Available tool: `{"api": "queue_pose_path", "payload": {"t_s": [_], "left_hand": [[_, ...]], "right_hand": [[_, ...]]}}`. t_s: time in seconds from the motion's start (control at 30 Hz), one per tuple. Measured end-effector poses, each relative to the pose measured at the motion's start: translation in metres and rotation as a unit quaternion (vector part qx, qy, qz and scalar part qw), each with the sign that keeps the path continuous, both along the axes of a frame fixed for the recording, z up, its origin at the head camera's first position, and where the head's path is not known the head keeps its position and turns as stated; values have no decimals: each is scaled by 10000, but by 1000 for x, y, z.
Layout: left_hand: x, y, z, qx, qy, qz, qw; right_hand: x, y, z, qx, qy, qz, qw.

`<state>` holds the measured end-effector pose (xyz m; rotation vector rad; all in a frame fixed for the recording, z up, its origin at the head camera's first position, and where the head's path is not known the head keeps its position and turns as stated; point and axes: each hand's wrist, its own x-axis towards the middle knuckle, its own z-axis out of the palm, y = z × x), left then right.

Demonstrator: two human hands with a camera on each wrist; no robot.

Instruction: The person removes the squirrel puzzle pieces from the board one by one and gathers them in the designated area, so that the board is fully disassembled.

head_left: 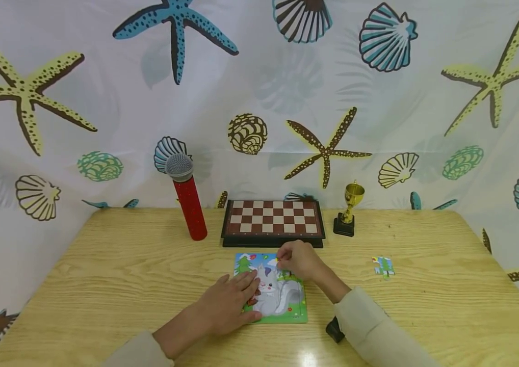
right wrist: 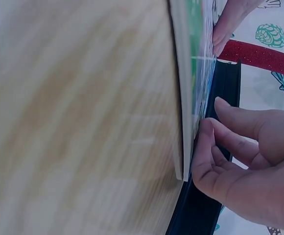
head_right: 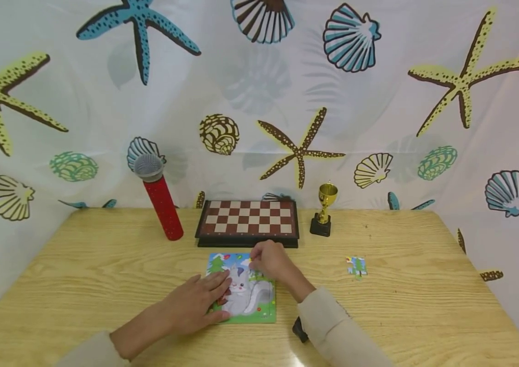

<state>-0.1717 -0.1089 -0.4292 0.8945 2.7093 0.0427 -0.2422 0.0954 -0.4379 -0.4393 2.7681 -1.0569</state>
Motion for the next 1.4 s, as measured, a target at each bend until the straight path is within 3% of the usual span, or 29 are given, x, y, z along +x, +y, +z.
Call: {"api": "queue_pose_path", "payload": {"t_s": [0.23,0.57,0.97,1.4], "left_hand": [[0,0,0,59,61,-28,10000],[0,1,2,32,24,12,10000],[-1,3,3,-27,2,31,10000],[1,1,4,-85,-41,64,9999]], "right_hand": [[-1,-2,2,100,-6,13,9999],[-6,-2,6,-332,-190,-90,9992],[-9,8,6,-576,-149,323,9977],[-4,63,6,-795,-332,299,9958]]}}
